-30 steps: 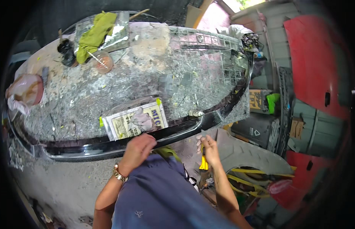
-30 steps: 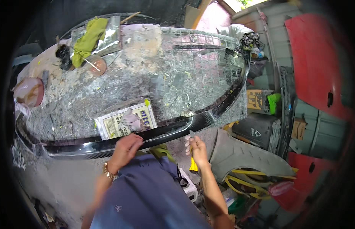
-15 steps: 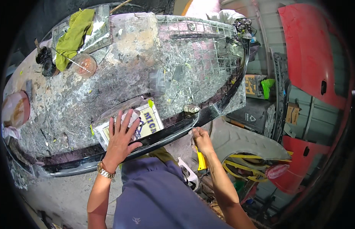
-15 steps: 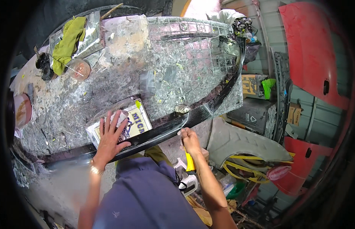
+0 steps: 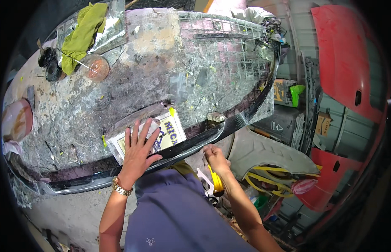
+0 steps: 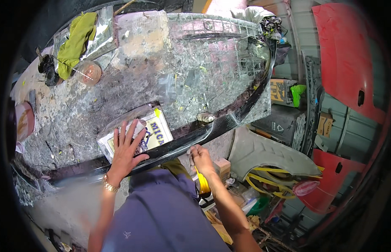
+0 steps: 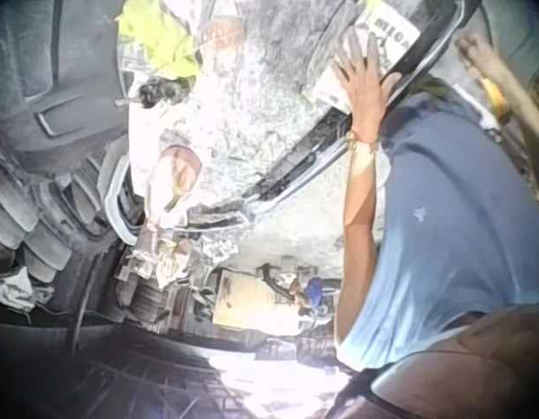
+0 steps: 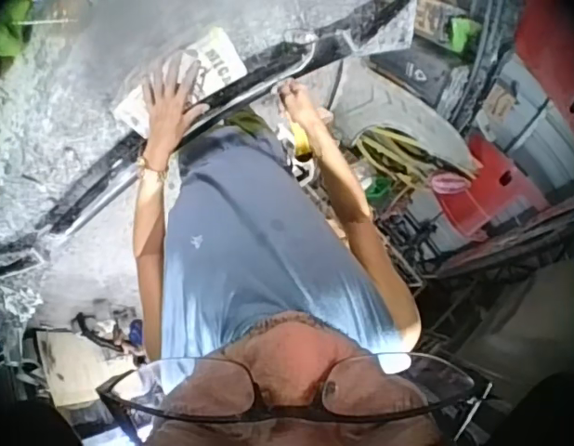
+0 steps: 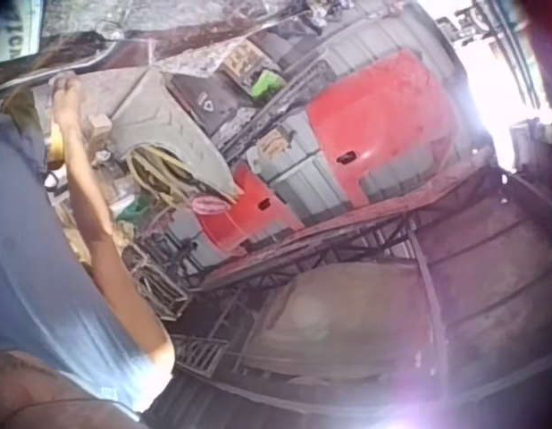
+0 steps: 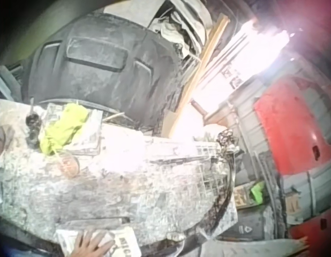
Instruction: Preparing a car trim piece by cutting and cleaning.
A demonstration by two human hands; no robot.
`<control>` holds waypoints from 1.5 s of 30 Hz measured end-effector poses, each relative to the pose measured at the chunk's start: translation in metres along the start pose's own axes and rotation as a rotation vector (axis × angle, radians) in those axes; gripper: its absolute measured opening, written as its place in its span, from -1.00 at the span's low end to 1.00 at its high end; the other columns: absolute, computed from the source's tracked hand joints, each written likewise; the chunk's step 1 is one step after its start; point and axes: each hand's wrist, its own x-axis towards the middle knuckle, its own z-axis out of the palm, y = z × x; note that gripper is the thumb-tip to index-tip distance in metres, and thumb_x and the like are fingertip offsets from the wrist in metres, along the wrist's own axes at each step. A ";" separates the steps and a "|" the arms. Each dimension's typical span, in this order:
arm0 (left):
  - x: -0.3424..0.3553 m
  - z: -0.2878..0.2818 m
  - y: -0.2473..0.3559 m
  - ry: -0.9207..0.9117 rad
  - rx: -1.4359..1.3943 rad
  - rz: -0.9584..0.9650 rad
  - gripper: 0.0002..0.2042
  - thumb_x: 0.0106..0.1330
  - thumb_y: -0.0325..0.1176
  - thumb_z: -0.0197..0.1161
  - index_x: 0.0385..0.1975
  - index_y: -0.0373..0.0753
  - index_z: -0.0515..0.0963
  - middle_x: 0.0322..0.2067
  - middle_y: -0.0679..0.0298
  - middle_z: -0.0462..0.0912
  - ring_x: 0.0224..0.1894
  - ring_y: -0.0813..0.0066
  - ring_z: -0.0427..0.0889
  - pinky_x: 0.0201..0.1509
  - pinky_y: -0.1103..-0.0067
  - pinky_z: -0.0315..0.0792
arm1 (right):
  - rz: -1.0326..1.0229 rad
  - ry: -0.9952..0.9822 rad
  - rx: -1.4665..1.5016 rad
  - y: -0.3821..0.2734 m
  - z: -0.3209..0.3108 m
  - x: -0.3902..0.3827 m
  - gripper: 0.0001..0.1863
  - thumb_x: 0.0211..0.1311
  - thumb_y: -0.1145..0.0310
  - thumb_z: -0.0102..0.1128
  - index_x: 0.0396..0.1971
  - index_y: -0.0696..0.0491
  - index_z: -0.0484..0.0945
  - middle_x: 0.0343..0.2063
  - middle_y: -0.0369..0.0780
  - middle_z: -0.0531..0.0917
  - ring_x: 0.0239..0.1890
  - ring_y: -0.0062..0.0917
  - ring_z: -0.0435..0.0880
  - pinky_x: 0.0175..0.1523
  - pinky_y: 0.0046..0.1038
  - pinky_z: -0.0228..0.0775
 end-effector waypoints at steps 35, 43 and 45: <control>0.001 0.005 -0.004 0.012 -0.024 -0.005 -0.04 0.01 -0.08 0.54 0.49 0.06 0.20 0.57 0.23 -0.08 0.59 -0.01 -0.19 0.60 0.05 -0.30 | 0.022 -0.007 -0.025 -0.012 0.068 -0.030 -0.67 0.59 0.21 -0.08 -0.31 0.16 0.47 -0.69 -0.28 0.45 -0.74 -0.58 0.47 -0.62 -0.49 0.43; -0.005 -0.001 -0.009 0.083 -0.037 -0.035 0.03 0.01 -0.17 0.55 0.53 0.10 0.08 0.57 0.31 -0.08 0.59 0.08 -0.15 0.61 0.09 -0.24 | -0.024 -0.131 0.010 -0.011 0.045 -0.026 -0.66 0.59 0.13 -0.07 -0.26 0.10 0.51 -0.64 -0.34 0.45 -0.65 -0.67 0.43 -0.58 -0.49 0.42; -0.002 -0.003 -0.014 0.032 -0.064 0.042 0.06 0.00 -0.19 0.56 0.54 0.11 0.05 0.58 0.32 -0.09 0.59 0.09 -0.13 0.61 0.10 -0.23 | -0.026 -0.190 -0.016 -0.003 0.040 -0.023 -0.63 0.59 0.10 -0.07 -0.25 0.09 0.52 -0.63 -0.34 0.46 -0.64 -0.67 0.44 -0.58 -0.51 0.39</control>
